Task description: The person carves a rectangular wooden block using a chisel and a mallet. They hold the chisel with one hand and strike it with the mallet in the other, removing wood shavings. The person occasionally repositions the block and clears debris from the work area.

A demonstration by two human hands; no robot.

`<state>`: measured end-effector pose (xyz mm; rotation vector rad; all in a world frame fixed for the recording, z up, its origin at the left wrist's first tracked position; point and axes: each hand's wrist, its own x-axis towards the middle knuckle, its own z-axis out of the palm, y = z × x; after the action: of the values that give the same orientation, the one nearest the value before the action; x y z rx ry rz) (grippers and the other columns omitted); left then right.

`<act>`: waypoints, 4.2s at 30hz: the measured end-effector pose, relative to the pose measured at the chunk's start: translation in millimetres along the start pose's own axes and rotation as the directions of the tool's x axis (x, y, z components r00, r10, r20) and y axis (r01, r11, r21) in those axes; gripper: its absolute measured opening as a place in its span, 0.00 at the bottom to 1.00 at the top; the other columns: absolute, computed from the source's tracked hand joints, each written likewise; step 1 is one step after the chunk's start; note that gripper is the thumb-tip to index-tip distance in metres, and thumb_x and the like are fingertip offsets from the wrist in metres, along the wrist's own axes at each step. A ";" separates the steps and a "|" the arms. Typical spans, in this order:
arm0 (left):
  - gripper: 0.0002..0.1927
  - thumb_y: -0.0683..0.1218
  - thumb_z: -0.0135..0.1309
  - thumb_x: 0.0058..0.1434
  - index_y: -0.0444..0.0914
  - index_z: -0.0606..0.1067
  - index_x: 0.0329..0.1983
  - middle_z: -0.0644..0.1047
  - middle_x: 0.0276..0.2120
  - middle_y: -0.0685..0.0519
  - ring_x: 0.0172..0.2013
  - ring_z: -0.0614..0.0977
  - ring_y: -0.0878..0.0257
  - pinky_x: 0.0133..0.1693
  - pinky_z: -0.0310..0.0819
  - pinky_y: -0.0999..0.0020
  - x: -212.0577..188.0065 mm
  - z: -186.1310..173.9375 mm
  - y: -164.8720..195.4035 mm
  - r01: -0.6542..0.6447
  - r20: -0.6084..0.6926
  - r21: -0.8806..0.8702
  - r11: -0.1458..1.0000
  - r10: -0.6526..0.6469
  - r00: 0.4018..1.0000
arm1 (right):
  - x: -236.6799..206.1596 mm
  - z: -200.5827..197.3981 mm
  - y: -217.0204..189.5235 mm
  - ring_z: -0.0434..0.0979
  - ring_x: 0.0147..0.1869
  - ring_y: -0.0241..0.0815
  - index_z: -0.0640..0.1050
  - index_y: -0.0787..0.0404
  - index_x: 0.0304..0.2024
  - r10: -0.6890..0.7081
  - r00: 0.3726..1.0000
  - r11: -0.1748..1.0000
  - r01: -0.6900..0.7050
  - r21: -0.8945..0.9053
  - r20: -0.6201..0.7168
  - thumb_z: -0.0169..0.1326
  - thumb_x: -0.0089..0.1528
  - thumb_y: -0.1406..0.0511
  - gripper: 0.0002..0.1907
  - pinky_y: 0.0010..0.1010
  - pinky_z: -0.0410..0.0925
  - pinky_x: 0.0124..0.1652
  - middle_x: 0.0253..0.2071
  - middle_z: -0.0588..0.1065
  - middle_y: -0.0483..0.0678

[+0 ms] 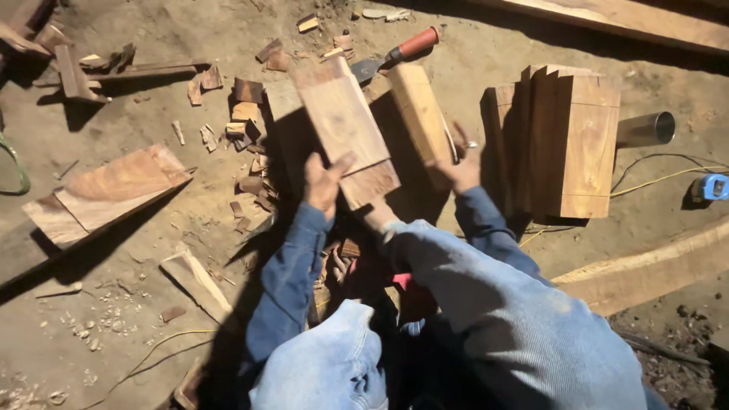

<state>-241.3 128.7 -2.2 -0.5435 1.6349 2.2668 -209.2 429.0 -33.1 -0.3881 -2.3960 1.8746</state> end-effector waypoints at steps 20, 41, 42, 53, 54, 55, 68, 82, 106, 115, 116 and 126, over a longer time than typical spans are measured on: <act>0.33 0.45 0.62 0.62 0.41 0.65 0.70 0.79 0.54 0.40 0.45 0.85 0.47 0.47 0.81 0.61 -26.3 44.2 -23.1 -0.101 0.000 0.465 0.880 0.114 0.993 | -11.2 10.2 -68.7 0.74 0.62 0.63 0.65 0.69 0.71 0.097 0.850 0.681 -0.436 0.588 0.518 0.53 0.59 0.46 0.46 0.49 0.68 0.62 0.63 0.70 0.69; 0.30 0.30 0.56 0.43 0.39 0.76 0.52 0.77 0.46 0.45 0.47 0.75 0.42 0.50 0.70 0.52 13.4 -70.4 51.8 -0.575 0.415 0.777 0.257 0.478 0.774 | -65.6 99.3 51.8 0.57 0.70 0.71 0.60 0.71 0.68 -0.591 0.800 0.356 0.145 -0.923 -0.102 0.54 0.65 0.47 0.42 0.63 0.51 0.63 0.67 0.57 0.73; 0.30 0.30 0.56 0.43 0.39 0.76 0.52 0.77 0.46 0.45 0.47 0.75 0.42 0.50 0.70 0.53 14.3 -72.8 53.1 -0.579 0.421 0.775 0.255 0.475 0.773 | -52.5 73.1 40.0 0.66 0.63 0.64 0.64 0.70 0.66 -0.284 0.948 0.630 0.072 -0.773 -0.142 0.57 0.61 0.49 0.41 0.55 0.59 0.58 0.61 0.65 0.68; 0.38 0.28 0.53 0.47 0.43 0.72 0.63 0.75 0.55 0.44 0.55 0.76 0.42 0.54 0.72 0.55 -6.1 -82.1 58.1 -0.500 0.327 0.802 0.327 0.461 0.825 | -24.5 14.3 42.4 0.82 0.45 0.47 0.77 0.62 0.58 0.226 0.961 0.830 -0.105 -0.548 0.159 0.69 0.51 0.56 0.35 0.38 0.74 0.45 0.44 0.81 0.57; 0.39 0.30 0.56 0.47 0.43 0.70 0.65 0.72 0.58 0.42 0.56 0.74 0.42 0.54 0.72 0.55 -11.6 -83.4 59.7 -0.442 0.244 0.814 0.377 0.469 0.849 | -25.1 14.2 45.9 0.82 0.46 0.48 0.74 0.62 0.60 0.189 0.971 0.857 -0.089 -0.508 0.148 0.69 0.51 0.56 0.36 0.38 0.74 0.46 0.45 0.81 0.56; 0.41 0.32 0.58 0.47 0.43 0.69 0.67 0.69 0.61 0.40 0.57 0.73 0.41 0.53 0.71 0.55 -19.5 -85.9 60.4 -0.378 0.157 0.818 0.433 0.464 0.872 | -24.5 12.7 45.5 0.81 0.47 0.48 0.72 0.61 0.61 0.162 0.977 0.879 -0.080 -0.471 0.136 0.69 0.51 0.57 0.38 0.37 0.73 0.46 0.46 0.80 0.55; 0.37 0.54 0.51 0.66 0.45 0.55 0.77 0.72 0.60 0.37 0.55 0.75 0.37 0.53 0.70 0.46 -224.5 -112.1 -123.2 0.140 -0.454 0.567 0.812 0.166 0.876 | -32.6 12.2 -16.8 0.78 0.53 0.44 0.73 0.58 0.63 -0.251 0.965 0.914 0.212 -0.346 -0.072 0.68 0.59 0.65 0.31 0.34 0.75 0.45 0.54 0.75 0.53; 0.29 0.48 0.59 0.57 0.35 0.65 0.59 0.76 0.39 0.38 0.35 0.78 0.43 0.35 0.73 0.50 -200.2 -140.4 -137.9 0.197 -0.399 0.656 0.728 0.113 0.910 | 12.7 -30.0 -28.2 0.76 0.52 0.39 0.73 0.64 0.62 -0.252 0.963 0.966 0.256 0.026 -0.090 0.64 0.61 0.71 0.27 0.32 0.76 0.49 0.50 0.75 0.51; 0.20 0.49 0.58 0.66 0.40 0.65 0.23 0.65 0.14 0.58 0.09 0.65 0.69 0.11 0.56 0.70 -94.5 -156.6 -59.3 0.387 0.169 -0.297 0.873 -0.351 0.921 | 198.6 52.0 -44.2 0.81 0.54 0.43 0.74 0.65 0.59 -0.182 0.942 0.585 0.333 -0.739 0.281 0.57 0.70 0.63 0.18 0.35 0.76 0.51 0.50 0.78 0.52; 0.13 0.48 0.55 0.68 0.32 0.79 0.39 0.72 0.16 0.54 0.12 0.69 0.69 0.13 0.60 0.73 -130.6 -173.3 24.3 -0.052 0.034 0.169 0.984 0.046 0.998 | 129.3 86.0 -255.8 0.82 0.55 0.44 0.74 0.65 0.58 -0.352 0.845 0.867 0.457 -0.201 0.402 0.54 0.72 0.59 0.18 0.37 0.77 0.51 0.51 0.78 0.53; 0.12 0.46 0.57 0.68 0.31 0.75 0.44 0.76 0.29 0.51 0.26 0.76 0.66 0.26 0.70 0.72 -134.0 -175.2 42.8 -0.177 0.032 -0.018 0.984 0.177 0.984 | 87.9 103.2 -281.3 0.83 0.55 0.44 0.74 0.64 0.57 -0.372 0.695 0.862 0.504 -0.047 0.615 0.54 0.73 0.58 0.18 0.37 0.77 0.51 0.51 0.78 0.54; 0.16 0.55 0.54 0.68 0.39 0.67 0.45 0.70 0.29 0.50 0.26 0.73 0.62 0.27 0.68 0.68 -116.1 -177.4 110.5 -0.379 0.124 -0.271 0.885 0.423 0.898 | 77.7 140.9 -352.2 0.84 0.57 0.46 0.73 0.64 0.56 -0.663 0.376 0.749 0.340 0.569 0.647 0.50 0.76 0.54 0.20 0.40 0.77 0.52 0.51 0.78 0.55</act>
<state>-164.5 -76.3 94.2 -0.0350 1.5009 2.7442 -367.6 236.7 263.3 1.4652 -1.9921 2.3136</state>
